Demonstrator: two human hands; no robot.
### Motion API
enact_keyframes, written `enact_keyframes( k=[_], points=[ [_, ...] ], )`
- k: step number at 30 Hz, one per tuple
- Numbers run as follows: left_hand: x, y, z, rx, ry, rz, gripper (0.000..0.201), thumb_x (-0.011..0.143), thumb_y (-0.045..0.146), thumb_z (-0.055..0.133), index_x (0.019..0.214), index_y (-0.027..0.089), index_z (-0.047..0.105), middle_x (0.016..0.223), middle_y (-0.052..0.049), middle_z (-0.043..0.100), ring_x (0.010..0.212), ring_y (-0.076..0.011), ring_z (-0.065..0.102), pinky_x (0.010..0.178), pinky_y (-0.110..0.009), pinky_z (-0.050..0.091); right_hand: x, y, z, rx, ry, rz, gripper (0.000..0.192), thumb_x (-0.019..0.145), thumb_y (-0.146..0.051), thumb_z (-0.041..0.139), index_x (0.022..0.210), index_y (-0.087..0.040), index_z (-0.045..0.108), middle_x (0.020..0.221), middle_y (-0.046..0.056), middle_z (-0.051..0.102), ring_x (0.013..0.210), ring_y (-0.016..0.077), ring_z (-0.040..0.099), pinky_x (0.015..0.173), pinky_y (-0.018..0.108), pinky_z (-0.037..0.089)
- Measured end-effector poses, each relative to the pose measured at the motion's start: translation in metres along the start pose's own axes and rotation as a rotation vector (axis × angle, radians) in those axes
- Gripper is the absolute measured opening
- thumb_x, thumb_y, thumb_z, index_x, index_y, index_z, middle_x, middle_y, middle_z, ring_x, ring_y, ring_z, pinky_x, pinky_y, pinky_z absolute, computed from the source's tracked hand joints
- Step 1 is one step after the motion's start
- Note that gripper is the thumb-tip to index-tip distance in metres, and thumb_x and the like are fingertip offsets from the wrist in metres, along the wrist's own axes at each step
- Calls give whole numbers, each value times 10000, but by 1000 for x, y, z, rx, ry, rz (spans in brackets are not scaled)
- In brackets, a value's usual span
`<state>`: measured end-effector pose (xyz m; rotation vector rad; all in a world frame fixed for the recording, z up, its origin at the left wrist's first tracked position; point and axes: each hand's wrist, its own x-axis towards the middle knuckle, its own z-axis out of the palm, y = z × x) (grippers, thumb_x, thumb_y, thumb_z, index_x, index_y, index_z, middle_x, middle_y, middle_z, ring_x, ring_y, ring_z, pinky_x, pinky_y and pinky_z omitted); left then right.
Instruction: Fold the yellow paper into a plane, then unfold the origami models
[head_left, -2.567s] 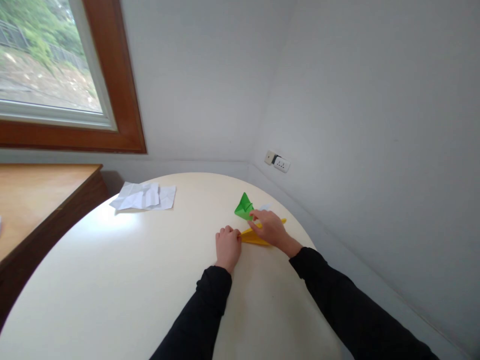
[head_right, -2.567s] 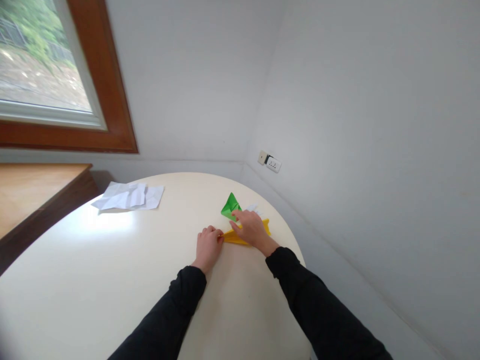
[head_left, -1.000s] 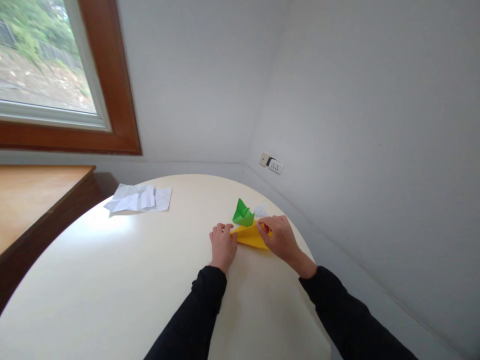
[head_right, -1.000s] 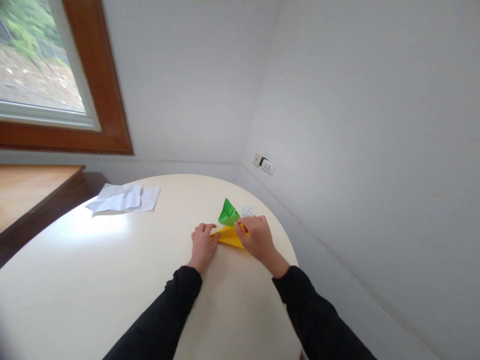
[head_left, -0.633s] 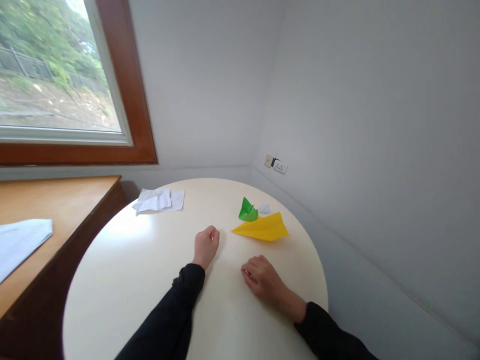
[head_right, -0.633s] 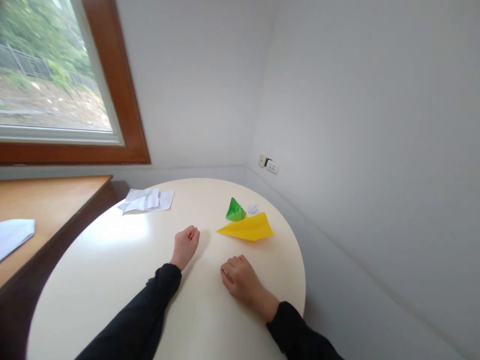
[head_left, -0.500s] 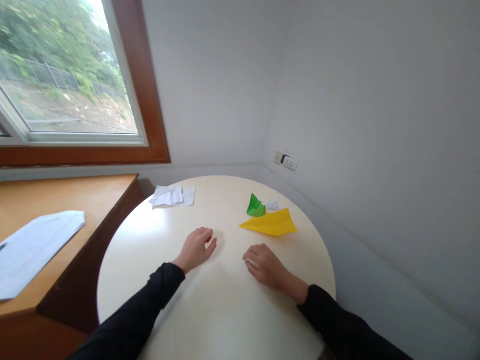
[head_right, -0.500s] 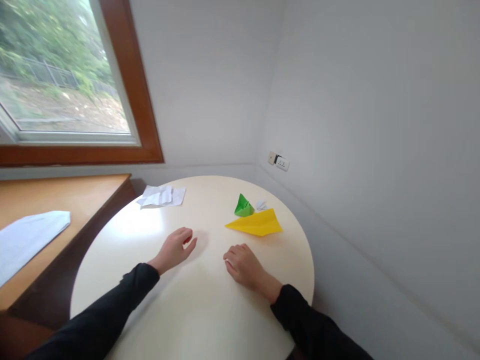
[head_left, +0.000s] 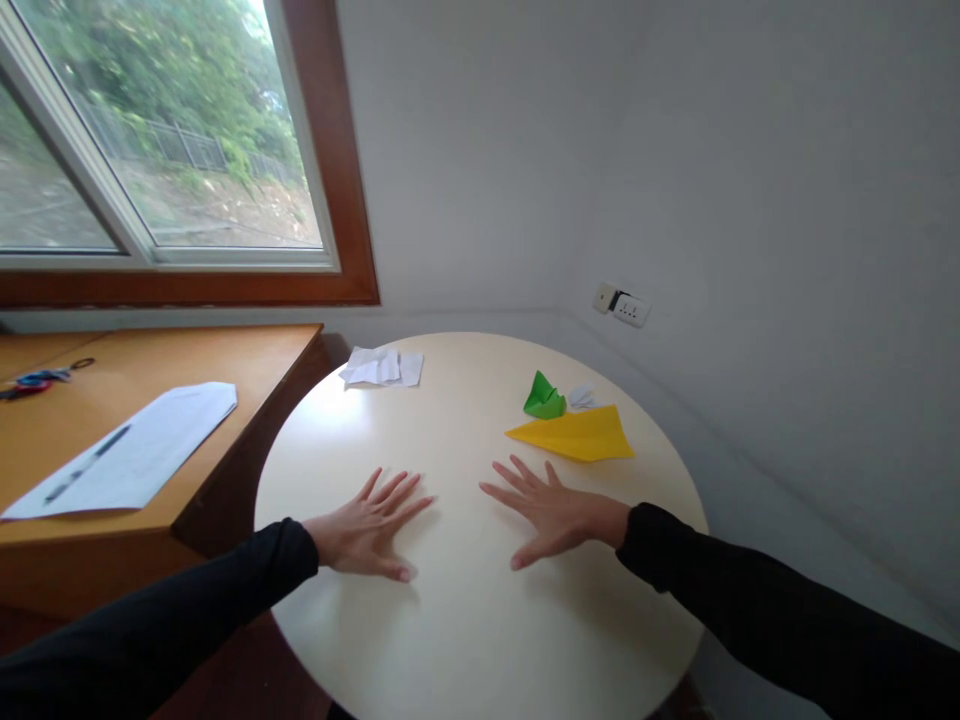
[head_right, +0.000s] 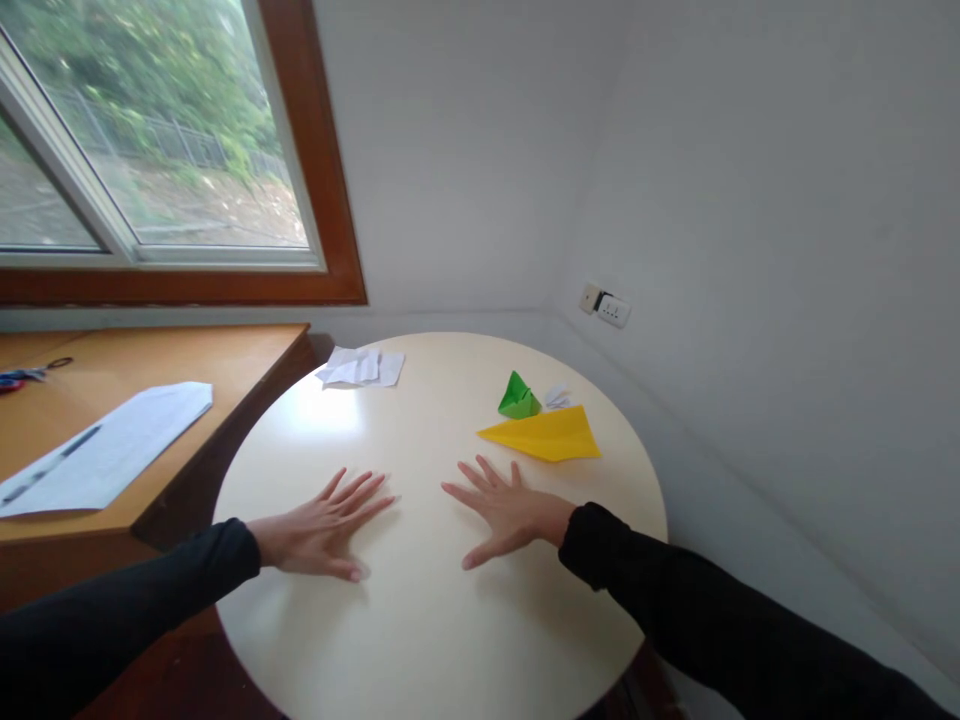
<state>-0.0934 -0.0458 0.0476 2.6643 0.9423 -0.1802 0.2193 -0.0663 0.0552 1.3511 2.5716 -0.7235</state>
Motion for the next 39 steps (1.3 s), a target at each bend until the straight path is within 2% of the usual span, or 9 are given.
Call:
enact_keyframes(
  k=[4,8,11,16,21,25,33,39],
  points=[
    [10,-8,7,29,-40,5,972,657,740,525,1447,298,171,1524,-141,95,1386,-382,95,1063,-603,39,7,6,2,7,-72,16,1085,575,-704,656,1450,-327,138,1536,161,18,1369,428,-75,962,726,-27],
    [14,-14,10,22,6,54,1014,600,757,561,1440,311,209,1514,-153,159,1369,-401,161,1057,-616,70,12,13,7,41,-93,5,1125,536,-697,685,1448,-340,132,1539,148,13,1361,441,-96,956,736,3],
    [15,-14,10,11,-13,62,1054,562,768,578,1438,298,227,1510,-169,158,1364,-419,158,1045,-638,57,16,15,8,52,-135,17,1175,495,-671,727,1449,-338,127,1537,154,-17,1350,451,-130,942,745,-23],
    [19,-7,-1,10,-176,7,1146,516,787,588,1448,250,193,1509,-201,46,1365,-440,39,1015,-678,-6,21,9,-3,48,-295,91,1243,481,-638,753,1451,-330,38,1517,158,-150,1315,454,-222,879,754,-141],
    [24,3,-22,-1,-356,-28,1149,558,795,540,1454,193,147,1491,-227,-31,1355,-432,-48,1007,-690,-25,23,2,-16,85,-463,143,1317,447,-673,736,1438,-319,-55,1483,141,-264,1264,440,-320,843,732,-213],
    [26,6,-28,-7,-404,-44,1155,557,791,545,1455,194,131,1487,-218,-62,1349,-425,-80,1003,-691,-43,24,2,-16,107,-451,150,1309,444,-667,741,1441,-324,-36,1486,138,-257,1257,442,-327,840,714,-237],
    [25,2,-21,-19,-375,-34,1168,539,769,585,1454,208,125,1489,-209,-67,1343,-430,-90,999,-696,-53,26,12,-4,36,-419,108,1402,362,-661,776,1436,-337,-66,1493,133,-251,1262,470,-305,859,757,-154],
    [25,0,-20,-13,-369,-28,1168,534,773,584,1455,222,123,1495,-201,-59,1345,-431,-79,999,-698,-48,26,8,-6,-12,-446,146,1416,365,-631,797,1422,-349,-101,1485,140,-260,1266,467,-296,847,756,-167]
  ],
)
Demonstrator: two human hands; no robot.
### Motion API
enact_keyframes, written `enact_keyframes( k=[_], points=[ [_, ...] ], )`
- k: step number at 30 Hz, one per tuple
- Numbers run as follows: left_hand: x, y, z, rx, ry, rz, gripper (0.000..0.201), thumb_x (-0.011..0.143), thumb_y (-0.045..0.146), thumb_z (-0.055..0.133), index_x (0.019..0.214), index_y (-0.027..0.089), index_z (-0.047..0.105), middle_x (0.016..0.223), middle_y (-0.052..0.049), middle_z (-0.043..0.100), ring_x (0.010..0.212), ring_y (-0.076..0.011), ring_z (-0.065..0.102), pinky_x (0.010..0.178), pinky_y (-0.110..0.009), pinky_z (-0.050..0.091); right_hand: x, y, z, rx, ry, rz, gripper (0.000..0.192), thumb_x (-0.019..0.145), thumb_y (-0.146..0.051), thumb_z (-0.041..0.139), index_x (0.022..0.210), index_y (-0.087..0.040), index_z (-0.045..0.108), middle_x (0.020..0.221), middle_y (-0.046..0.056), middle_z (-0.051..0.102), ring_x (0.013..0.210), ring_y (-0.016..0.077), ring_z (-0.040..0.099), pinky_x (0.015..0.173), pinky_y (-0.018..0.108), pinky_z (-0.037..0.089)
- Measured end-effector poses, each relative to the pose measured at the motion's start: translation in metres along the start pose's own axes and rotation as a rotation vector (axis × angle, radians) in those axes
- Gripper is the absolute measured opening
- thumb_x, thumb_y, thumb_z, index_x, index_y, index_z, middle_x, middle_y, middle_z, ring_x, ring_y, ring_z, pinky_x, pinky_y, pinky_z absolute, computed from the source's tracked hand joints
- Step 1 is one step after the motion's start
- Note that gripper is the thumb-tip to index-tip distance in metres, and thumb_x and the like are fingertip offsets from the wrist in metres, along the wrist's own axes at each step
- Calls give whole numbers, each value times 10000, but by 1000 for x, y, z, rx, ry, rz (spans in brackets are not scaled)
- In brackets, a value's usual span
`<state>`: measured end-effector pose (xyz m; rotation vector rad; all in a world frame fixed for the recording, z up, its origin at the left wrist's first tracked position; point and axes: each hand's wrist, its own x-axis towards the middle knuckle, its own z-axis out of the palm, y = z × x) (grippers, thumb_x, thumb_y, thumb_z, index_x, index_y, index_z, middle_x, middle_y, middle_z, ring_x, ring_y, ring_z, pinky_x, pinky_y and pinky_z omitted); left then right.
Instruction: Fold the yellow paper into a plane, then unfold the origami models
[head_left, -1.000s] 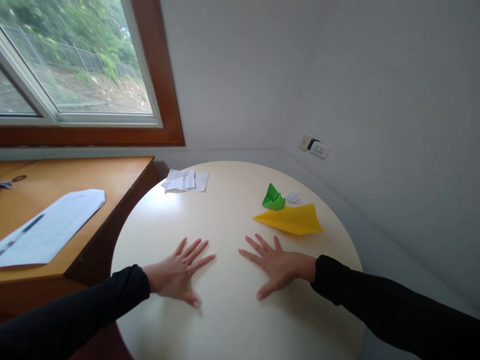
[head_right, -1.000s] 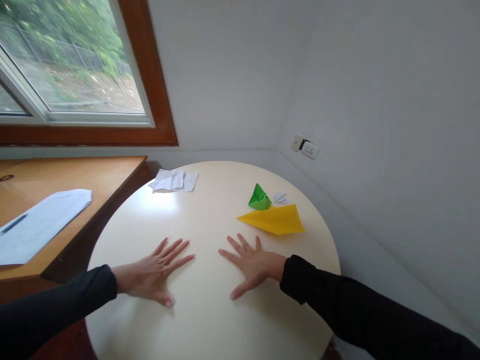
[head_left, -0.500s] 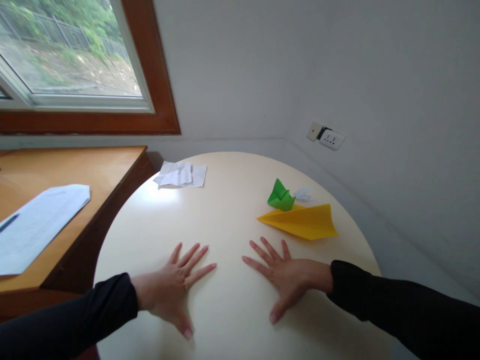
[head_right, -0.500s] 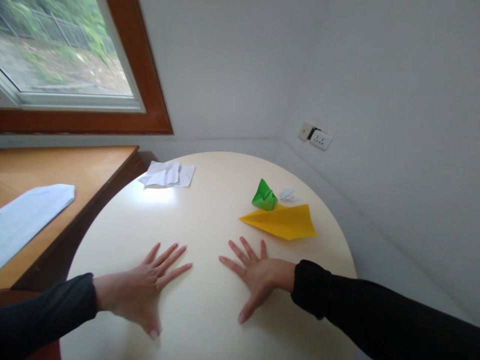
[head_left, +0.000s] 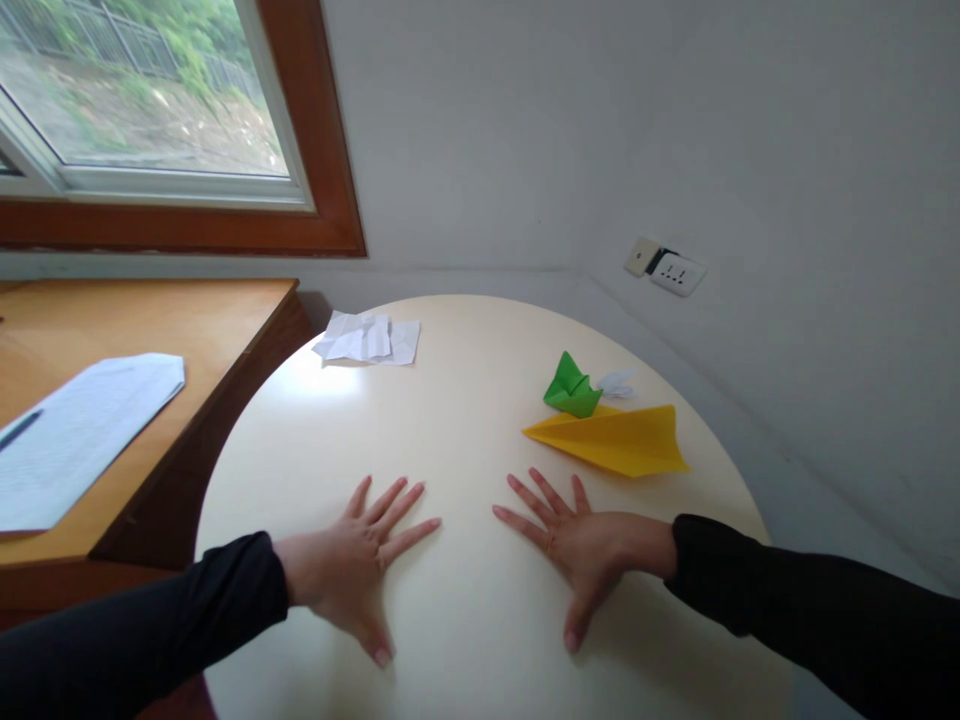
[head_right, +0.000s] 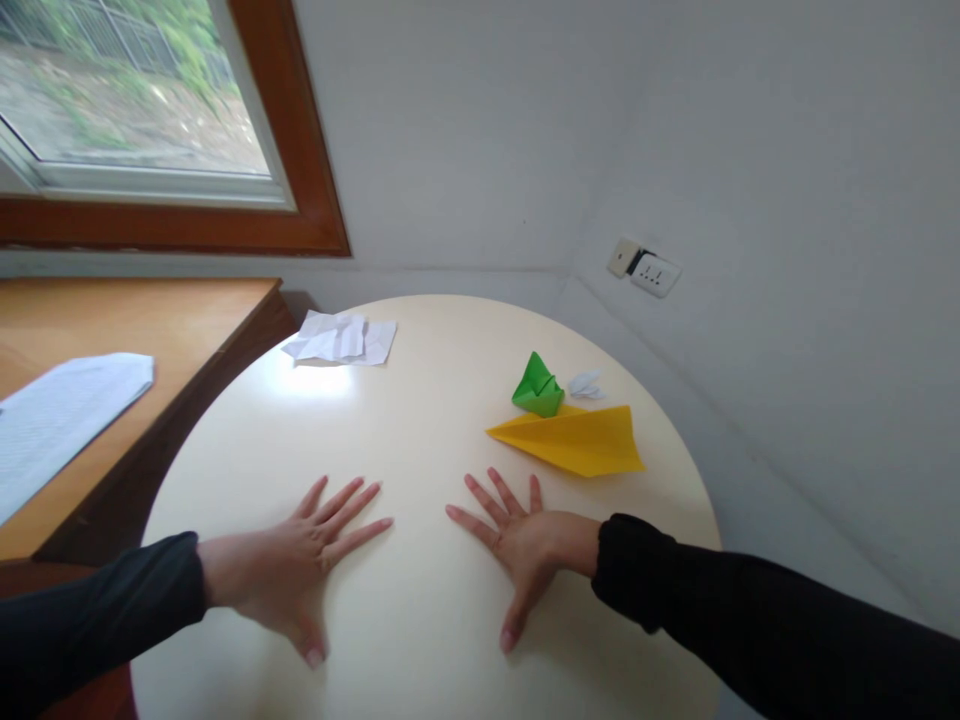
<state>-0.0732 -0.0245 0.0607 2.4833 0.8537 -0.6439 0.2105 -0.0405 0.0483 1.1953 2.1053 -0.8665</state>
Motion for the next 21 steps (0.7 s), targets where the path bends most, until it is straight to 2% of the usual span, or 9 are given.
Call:
enact_keyframes(
  k=[8,21],
  points=[
    [1,0,0,7,-3,-4,1151,552,783,557,1456,220,121,1494,-200,-71,1348,-427,-77,1002,-692,-49,0,6,9,46,112,-67,1308,437,-696,729,1447,-332,-18,1504,155,-205,1278,484,-268,832,765,-170],
    [-2,2,-5,1,-12,0,1143,561,798,532,1456,211,130,1498,-193,-57,1354,-427,-70,1015,-679,-44,-3,-2,-2,79,4,-20,1343,422,-692,733,1436,-329,-68,1475,132,-288,1245,455,-341,813,727,-243]
  ],
)
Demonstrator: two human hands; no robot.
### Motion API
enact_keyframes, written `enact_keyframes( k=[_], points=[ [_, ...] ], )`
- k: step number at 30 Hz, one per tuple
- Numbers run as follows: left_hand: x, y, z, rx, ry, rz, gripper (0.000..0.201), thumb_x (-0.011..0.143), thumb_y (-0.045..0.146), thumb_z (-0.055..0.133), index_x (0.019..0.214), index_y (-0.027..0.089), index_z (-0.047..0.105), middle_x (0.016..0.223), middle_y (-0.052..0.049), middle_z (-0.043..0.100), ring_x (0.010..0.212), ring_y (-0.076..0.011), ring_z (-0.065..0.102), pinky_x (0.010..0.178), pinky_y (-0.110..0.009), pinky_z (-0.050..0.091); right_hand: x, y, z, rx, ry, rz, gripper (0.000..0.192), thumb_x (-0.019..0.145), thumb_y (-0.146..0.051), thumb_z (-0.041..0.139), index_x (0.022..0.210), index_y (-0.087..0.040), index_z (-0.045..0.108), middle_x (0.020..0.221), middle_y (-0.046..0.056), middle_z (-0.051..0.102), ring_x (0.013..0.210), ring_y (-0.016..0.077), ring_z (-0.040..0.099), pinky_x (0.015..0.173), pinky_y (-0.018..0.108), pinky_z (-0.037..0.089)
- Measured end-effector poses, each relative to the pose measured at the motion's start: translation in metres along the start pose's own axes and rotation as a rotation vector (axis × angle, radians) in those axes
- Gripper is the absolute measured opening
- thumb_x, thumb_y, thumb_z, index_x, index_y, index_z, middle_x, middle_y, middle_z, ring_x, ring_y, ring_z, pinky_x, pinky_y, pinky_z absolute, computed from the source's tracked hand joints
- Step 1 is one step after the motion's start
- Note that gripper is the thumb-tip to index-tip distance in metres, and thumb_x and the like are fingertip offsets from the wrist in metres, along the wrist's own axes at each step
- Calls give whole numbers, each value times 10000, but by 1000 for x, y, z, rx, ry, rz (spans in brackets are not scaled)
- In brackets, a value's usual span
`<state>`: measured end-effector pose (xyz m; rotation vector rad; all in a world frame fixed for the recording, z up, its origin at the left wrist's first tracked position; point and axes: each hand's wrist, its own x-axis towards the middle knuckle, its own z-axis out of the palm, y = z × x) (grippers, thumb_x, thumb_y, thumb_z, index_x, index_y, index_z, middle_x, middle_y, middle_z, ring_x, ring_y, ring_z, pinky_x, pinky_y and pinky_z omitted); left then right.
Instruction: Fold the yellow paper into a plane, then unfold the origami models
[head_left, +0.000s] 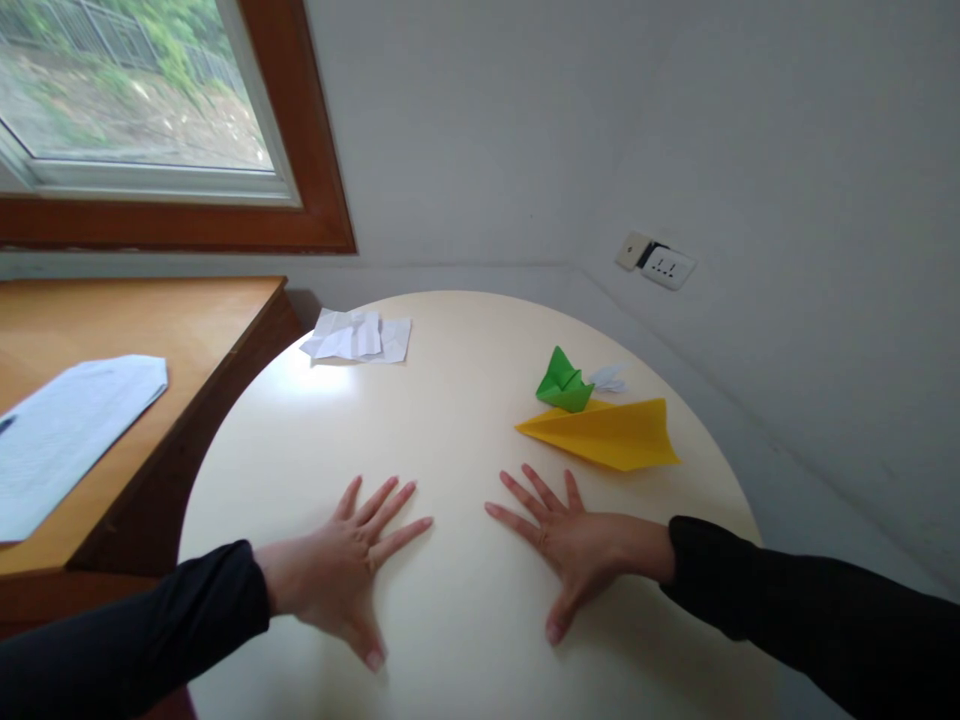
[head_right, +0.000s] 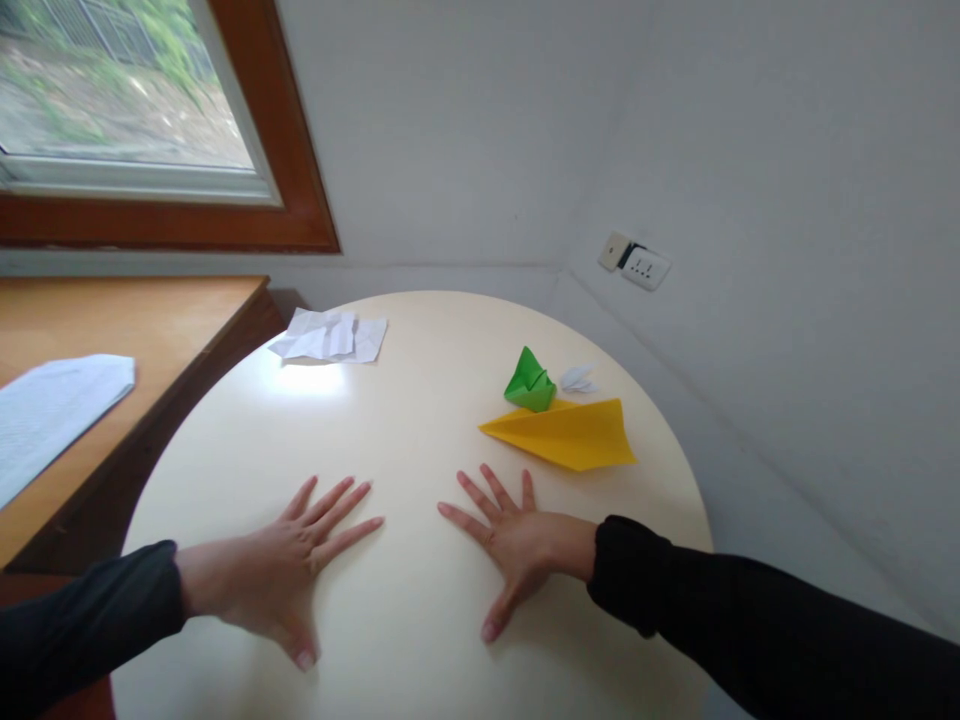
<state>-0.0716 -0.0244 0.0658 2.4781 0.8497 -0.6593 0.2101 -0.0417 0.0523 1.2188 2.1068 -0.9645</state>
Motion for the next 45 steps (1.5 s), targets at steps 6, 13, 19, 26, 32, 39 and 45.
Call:
enact_keyframes(
  k=[6,13,19,26,32,39,45],
  points=[
    [0,-1,2,28,-1,-2,1132,572,809,509,1457,224,114,1504,-186,-52,1358,-427,-53,1021,-675,-28,0,1,4,-37,24,5,1308,461,-672,733,1434,-334,-72,1483,132,-271,1263,450,-321,835,737,-213],
    [2,-4,5,4,20,17,1148,554,790,547,1457,208,142,1501,-208,-36,1354,-438,-52,1007,-692,-34,8,16,12,5,125,-123,1337,386,-692,749,1453,-334,27,1513,133,-199,1286,477,-267,867,763,-121],
    [1,-1,1,1,-17,-14,1147,555,788,548,1457,220,124,1502,-199,-55,1351,-440,-70,1008,-692,-33,6,13,9,-28,69,-74,1334,421,-692,736,1445,-330,-39,1505,145,-216,1276,482,-281,833,777,-143],
    [3,-11,19,43,101,31,1167,525,835,518,1457,255,122,1515,-190,-21,1361,-454,-5,1011,-694,-15,3,10,14,-8,168,-86,1248,475,-723,695,1453,-324,30,1521,153,-152,1298,480,-239,848,767,-152],
    [3,-20,45,70,399,114,938,698,764,441,1456,323,108,1535,-123,32,1378,-417,78,1044,-653,-18,-2,6,25,-39,327,-92,1085,586,-794,551,1455,-315,111,1530,180,-29,1344,473,-118,890,767,-109],
    [3,-17,45,62,424,112,893,722,740,444,1453,340,122,1541,-89,57,1376,-410,118,1061,-631,-8,6,9,54,-183,704,-105,637,859,-583,383,1432,-366,210,1523,117,173,1374,411,109,960,747,-6],
    [2,-17,46,62,419,101,884,735,743,417,1455,329,114,1540,-95,38,1380,-404,103,1060,-634,-12,6,9,54,-200,704,-102,636,856,-560,410,1431,-361,221,1519,121,181,1369,416,126,954,756,25]
  ],
)
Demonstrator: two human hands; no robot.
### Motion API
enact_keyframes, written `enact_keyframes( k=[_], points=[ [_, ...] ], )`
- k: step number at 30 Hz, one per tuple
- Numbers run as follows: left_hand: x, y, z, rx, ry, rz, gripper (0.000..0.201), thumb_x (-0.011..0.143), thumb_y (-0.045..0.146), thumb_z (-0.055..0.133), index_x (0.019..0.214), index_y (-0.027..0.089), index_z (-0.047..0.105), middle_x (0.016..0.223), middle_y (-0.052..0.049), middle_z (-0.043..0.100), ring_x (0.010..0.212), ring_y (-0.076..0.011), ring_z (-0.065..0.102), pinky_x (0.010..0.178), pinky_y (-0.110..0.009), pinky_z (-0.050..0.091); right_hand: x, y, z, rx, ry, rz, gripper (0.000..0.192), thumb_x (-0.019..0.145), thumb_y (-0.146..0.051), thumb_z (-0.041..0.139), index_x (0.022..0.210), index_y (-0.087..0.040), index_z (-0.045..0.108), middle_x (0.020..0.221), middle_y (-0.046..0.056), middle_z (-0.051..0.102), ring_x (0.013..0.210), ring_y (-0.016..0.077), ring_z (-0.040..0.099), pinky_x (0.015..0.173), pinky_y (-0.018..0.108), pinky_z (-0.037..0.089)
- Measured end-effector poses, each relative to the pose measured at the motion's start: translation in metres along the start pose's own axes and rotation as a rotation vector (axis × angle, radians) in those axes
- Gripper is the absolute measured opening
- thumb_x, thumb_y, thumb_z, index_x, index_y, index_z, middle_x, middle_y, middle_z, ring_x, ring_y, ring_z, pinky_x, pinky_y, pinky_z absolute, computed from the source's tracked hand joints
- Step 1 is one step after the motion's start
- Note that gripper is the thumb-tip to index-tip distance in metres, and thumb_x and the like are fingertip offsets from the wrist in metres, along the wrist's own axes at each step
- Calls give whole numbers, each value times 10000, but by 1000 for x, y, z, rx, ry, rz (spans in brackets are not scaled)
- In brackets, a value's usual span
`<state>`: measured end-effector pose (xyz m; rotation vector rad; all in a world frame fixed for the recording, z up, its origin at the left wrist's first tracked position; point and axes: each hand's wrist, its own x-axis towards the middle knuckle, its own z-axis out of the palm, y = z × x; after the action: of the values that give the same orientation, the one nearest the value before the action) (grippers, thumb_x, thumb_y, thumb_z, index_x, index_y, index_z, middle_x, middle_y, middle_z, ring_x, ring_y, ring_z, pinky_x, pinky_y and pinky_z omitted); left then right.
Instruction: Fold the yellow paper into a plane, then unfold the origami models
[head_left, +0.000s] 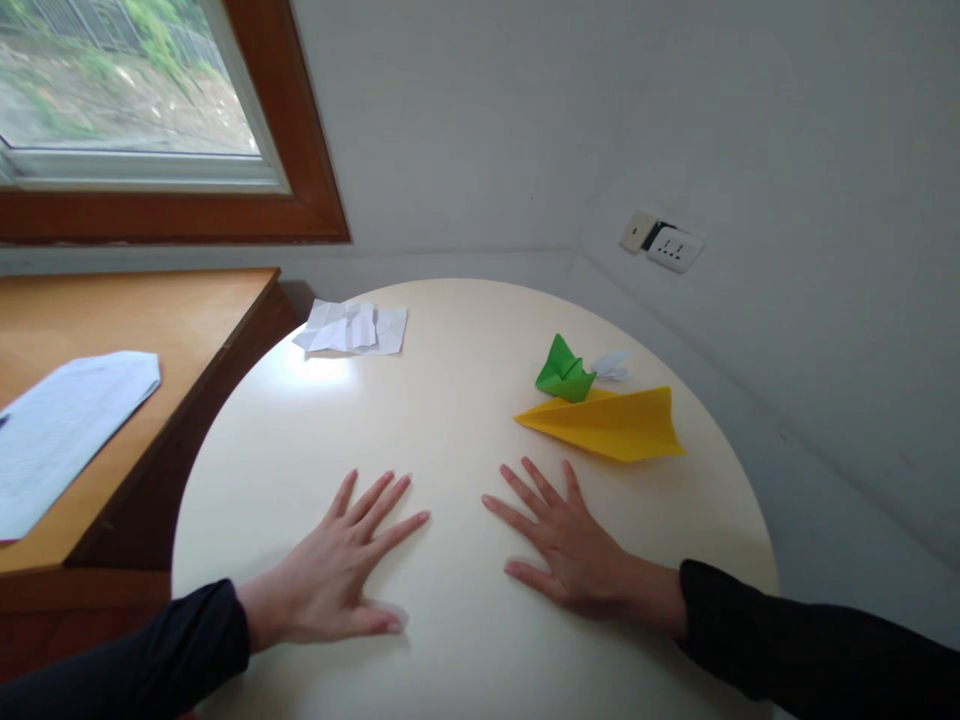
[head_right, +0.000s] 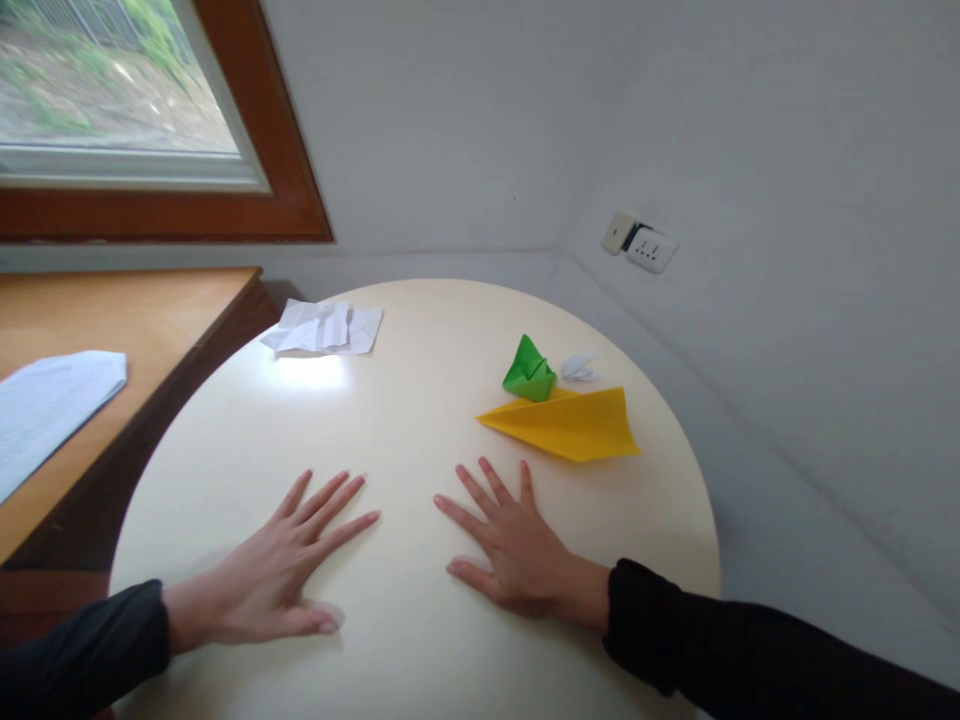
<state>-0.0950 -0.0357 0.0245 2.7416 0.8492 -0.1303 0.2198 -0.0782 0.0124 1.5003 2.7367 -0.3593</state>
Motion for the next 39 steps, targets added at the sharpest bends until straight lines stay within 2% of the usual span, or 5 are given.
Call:
enact_keyframes(
  k=[20,24,27,33,39],
  points=[
    [1,5,4,74,125,-34,576,891,551,333,1414,315,287,1517,-86,221,1381,-316,194,1093,-578,78,5,-22,1,24,236,114,418,937,-377,341,1333,-301,451,1447,68,378,1350,262,288,1095,539,120],
    [12,18,6,59,309,-122,441,910,443,330,1215,194,528,1321,-132,497,1255,-280,402,1067,-485,259,15,-26,8,53,387,181,366,938,-300,341,1206,-220,578,1332,67,526,1266,233,418,1061,431,261],
    [27,28,7,-63,473,-210,321,890,339,330,807,181,597,880,-110,624,874,-216,560,839,-363,435,23,-23,10,60,486,194,317,926,-249,365,1061,-186,645,1188,81,632,1154,212,518,998,367,335],
    [66,27,15,-769,937,-512,411,745,365,462,494,221,169,471,64,161,465,-83,190,466,-241,240,27,-9,17,58,746,251,333,892,-264,406,590,-196,528,569,7,572,565,134,522,580,248,377],
    [96,22,21,-1093,1054,-555,391,682,383,499,533,240,168,472,96,155,405,-57,187,401,-211,143,27,0,23,-15,942,301,379,873,-235,403,497,-214,361,451,-41,364,454,112,347,505,259,262]
  ],
)
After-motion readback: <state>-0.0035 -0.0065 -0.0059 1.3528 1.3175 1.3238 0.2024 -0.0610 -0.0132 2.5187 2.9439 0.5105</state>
